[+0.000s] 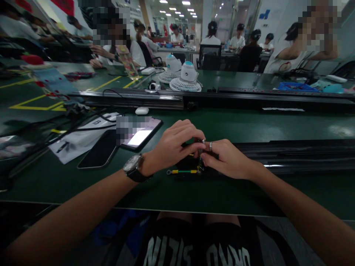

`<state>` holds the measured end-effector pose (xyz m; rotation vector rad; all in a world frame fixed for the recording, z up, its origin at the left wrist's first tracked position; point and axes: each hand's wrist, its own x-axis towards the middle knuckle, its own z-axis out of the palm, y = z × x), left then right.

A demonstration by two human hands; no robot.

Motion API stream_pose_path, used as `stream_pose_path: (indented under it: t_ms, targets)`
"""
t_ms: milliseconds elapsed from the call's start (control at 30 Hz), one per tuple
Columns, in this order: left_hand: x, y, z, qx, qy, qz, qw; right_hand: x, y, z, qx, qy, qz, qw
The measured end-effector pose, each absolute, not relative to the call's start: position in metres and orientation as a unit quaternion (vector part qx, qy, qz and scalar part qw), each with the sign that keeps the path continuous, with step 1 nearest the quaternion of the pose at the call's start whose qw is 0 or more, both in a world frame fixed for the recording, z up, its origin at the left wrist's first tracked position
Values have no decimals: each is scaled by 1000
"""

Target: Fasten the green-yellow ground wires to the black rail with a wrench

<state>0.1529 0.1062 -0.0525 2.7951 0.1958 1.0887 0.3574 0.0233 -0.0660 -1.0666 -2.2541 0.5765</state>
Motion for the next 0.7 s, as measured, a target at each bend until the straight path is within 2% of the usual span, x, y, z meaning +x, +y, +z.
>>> stream_pose_path:
  t_ms: [700]
  targets:
    - [152,101,-52,929,94,350,70,353,23,-65,-378,-849,193,316]
